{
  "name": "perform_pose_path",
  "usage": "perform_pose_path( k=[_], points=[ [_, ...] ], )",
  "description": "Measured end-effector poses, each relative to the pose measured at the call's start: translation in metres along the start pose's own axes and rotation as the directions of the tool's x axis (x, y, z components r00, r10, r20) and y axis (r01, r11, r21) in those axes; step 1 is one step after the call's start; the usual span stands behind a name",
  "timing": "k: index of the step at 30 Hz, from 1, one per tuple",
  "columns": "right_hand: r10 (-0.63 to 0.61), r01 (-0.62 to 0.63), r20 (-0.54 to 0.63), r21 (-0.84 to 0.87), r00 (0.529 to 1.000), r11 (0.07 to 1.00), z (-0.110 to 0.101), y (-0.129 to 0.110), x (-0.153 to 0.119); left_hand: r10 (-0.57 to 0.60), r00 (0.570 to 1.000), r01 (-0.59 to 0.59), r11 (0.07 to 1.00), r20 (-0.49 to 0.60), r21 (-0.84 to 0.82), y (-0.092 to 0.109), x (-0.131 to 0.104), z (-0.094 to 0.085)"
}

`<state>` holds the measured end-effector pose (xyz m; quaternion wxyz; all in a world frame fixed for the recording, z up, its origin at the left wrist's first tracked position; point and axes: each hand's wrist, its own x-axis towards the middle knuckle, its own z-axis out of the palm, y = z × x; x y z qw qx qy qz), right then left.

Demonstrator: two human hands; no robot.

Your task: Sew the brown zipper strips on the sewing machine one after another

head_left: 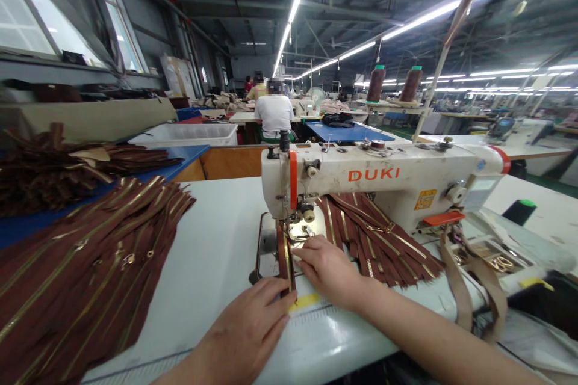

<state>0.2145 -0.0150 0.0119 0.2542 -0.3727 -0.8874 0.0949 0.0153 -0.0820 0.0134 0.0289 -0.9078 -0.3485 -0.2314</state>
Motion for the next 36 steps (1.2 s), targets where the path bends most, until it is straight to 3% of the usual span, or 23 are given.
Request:
perform_pose_path(
  k=[9, 25, 36],
  points=[
    [-0.095, 0.105, 0.069, -0.159, 0.993, 0.982, 0.004, -0.004, 0.004, -0.010, 1.000, 0.010, 1.000, -0.007, -0.029, -0.004, -0.004, 0.009],
    [0.002, 0.007, 0.093, -0.098, 0.996, 0.995, 0.000, -0.012, 0.002, -0.029, 0.998, 0.030, 0.999, 0.054, -0.024, 0.001, -0.001, 0.003],
    [-0.038, 0.054, 0.102, -0.157, 0.994, 0.986, -0.002, -0.007, 0.008, -0.048, 0.994, 0.053, 0.998, 0.100, -0.045, -0.002, 0.011, -0.003]
  ],
)
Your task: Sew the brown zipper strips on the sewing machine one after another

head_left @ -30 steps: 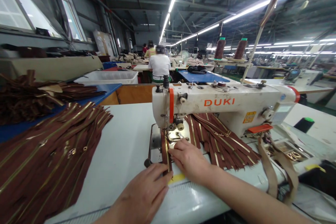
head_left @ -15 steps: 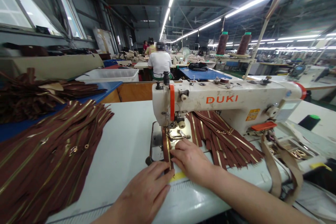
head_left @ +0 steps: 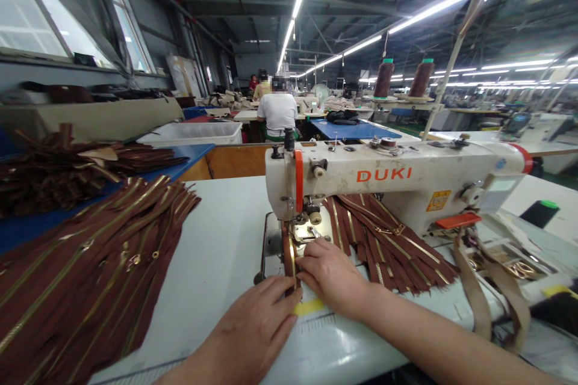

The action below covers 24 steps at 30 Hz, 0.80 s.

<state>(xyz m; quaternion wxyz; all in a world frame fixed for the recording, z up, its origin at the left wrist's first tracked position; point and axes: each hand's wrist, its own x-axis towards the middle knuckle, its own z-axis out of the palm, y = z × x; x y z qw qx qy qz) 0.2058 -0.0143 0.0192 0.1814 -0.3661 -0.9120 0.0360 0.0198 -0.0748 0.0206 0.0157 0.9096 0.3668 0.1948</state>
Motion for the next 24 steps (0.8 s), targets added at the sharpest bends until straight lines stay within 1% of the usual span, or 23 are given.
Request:
perform_pose_path(
  k=[4, 11, 19, 24],
  points=[
    [-0.012, 0.012, -0.007, -0.051, 1.000, 0.999, 0.002, 0.006, 0.009, 0.002, 1.000, -0.002, 1.000, -0.025, 0.018, -0.007, 0.007, 0.002],
    [-0.023, 0.022, -0.014, -0.094, 1.000, 0.995, 0.005, 0.014, 0.020, -0.052, 0.998, 0.054, 0.998, -0.043, 0.033, -0.023, 0.021, 0.007],
    [-0.051, 0.044, -0.079, -0.093, 0.996, 0.995, 0.017, 0.020, 0.019, -0.088, 0.996, 0.090, 0.991, -0.024, 0.096, -0.034, 0.031, 0.009],
    [-0.038, 0.035, -0.051, -0.061, 0.998, 0.998, 0.012, 0.017, 0.015, -0.094, 0.995, 0.099, 0.986, -0.042, 0.134, -0.036, 0.028, 0.014]
  ],
)
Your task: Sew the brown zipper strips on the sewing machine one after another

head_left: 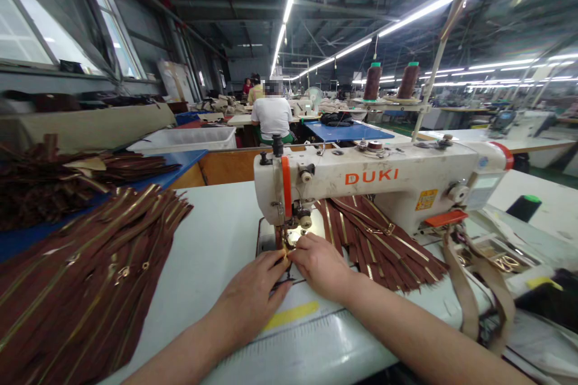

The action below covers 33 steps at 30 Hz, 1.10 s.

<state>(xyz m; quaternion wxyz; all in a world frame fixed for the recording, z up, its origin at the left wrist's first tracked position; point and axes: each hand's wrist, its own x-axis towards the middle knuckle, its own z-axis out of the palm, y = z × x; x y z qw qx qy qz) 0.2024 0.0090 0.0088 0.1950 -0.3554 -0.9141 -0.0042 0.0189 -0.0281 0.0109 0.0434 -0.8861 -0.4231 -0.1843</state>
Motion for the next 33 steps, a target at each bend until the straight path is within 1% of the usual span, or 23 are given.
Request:
perform_pose_path(
  k=[5, 8, 11, 16, 22, 28, 33],
  points=[
    [-0.020, 0.020, 0.006, 0.009, 1.000, 1.000, -0.005, -0.003, -0.005, 0.021, 1.000, -0.022, 0.999, 0.015, 0.050, -0.002, -0.013, 0.003],
    [-0.038, 0.038, -0.004, 0.000, 0.999, 0.999, -0.005, -0.004, -0.007, 0.002, 1.000, -0.002, 0.997, -0.006, 0.082, -0.002, -0.020, 0.004],
    [-0.047, 0.047, -0.005, -0.012, 0.999, 0.999, -0.005, -0.004, -0.007, -0.008, 1.000, 0.008, 0.996, -0.001, 0.091, -0.001, -0.022, 0.003],
    [-0.050, 0.050, 0.007, -0.013, 0.999, 0.999, -0.005, -0.004, -0.007, -0.022, 1.000, 0.021, 0.997, 0.013, 0.071, -0.002, -0.017, 0.004],
    [-0.023, 0.023, 0.012, -0.007, 1.000, 1.000, -0.005, -0.003, -0.002, -0.064, 0.997, 0.063, 0.997, 0.046, 0.033, -0.012, -0.010, 0.008],
    [0.000, 0.000, 0.005, -0.039, 1.000, 0.999, -0.003, 0.000, 0.002, -0.107, 0.992, 0.105, 0.994, 0.071, 0.028, -0.018, 0.006, 0.004],
    [0.022, -0.023, -0.003, -0.050, 1.000, 0.999, -0.003, -0.001, 0.001, -0.109, 0.992, 0.108, 0.994, 0.068, 0.014, -0.021, 0.015, 0.002]
  ],
)
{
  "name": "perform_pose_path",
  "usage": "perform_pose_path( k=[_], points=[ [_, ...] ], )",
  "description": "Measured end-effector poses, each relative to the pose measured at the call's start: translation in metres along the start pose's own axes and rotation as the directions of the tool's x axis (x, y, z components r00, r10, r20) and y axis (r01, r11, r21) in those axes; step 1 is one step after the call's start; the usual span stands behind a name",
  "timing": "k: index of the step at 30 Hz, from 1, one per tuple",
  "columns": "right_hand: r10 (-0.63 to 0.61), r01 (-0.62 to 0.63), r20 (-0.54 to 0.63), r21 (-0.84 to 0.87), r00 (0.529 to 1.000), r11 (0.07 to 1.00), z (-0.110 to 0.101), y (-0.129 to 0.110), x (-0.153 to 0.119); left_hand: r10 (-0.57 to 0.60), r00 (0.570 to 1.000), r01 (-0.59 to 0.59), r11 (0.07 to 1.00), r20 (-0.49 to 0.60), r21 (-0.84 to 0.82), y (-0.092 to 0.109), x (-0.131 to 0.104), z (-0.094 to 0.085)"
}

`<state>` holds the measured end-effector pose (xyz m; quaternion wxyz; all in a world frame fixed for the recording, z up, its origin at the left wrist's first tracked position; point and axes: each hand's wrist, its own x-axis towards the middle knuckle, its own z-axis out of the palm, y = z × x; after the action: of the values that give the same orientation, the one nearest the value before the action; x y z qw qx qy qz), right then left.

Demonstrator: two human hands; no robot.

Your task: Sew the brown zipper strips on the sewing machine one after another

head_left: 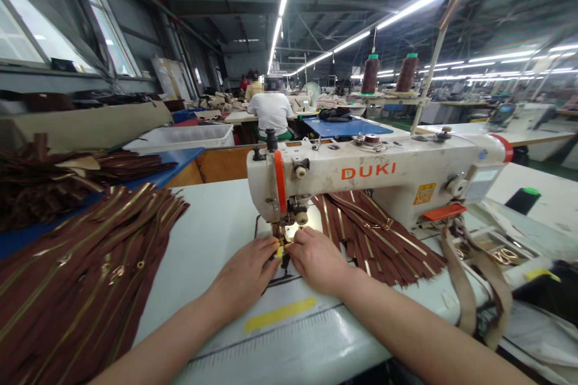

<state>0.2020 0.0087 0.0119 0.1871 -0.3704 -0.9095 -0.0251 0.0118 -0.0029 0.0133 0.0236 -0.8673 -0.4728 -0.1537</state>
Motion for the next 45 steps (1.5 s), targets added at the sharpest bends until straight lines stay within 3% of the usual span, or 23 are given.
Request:
perform_pose_path(
  k=[14, 27, 31, 39, 42, 45],
  points=[
    [0.044, -0.045, 0.016, 0.032, 0.999, 0.998, -0.003, -0.003, -0.002, -0.007, 1.000, 0.006, 0.999, -0.025, -0.046, -0.009, 0.003, 0.008],
    [0.049, -0.049, -0.011, 0.027, 0.999, 0.998, 0.000, -0.002, -0.003, -0.028, 0.999, 0.025, 0.996, -0.031, -0.085, -0.006, 0.008, 0.004],
    [0.053, -0.052, -0.033, 0.037, 0.998, 0.998, 0.000, -0.004, -0.005, -0.035, 0.999, 0.033, 0.996, -0.026, -0.078, -0.001, 0.001, -0.008],
    [0.033, -0.029, -0.050, 0.082, 0.998, 0.996, 0.004, -0.007, -0.007, 0.003, 0.999, 0.006, 0.980, 0.045, -0.198, 0.028, -0.071, -0.049],
    [0.015, -0.012, -0.064, 0.049, 0.998, 0.999, 0.005, -0.010, -0.007, -0.008, 0.999, 0.017, 0.980, 0.048, -0.196, 0.026, -0.070, -0.055],
    [-0.085, 0.081, -0.082, -0.054, 0.993, 0.995, 0.004, -0.015, -0.009, 0.039, 0.994, -0.033, 0.998, 0.106, -0.059, 0.014, -0.055, -0.052]
  ],
)
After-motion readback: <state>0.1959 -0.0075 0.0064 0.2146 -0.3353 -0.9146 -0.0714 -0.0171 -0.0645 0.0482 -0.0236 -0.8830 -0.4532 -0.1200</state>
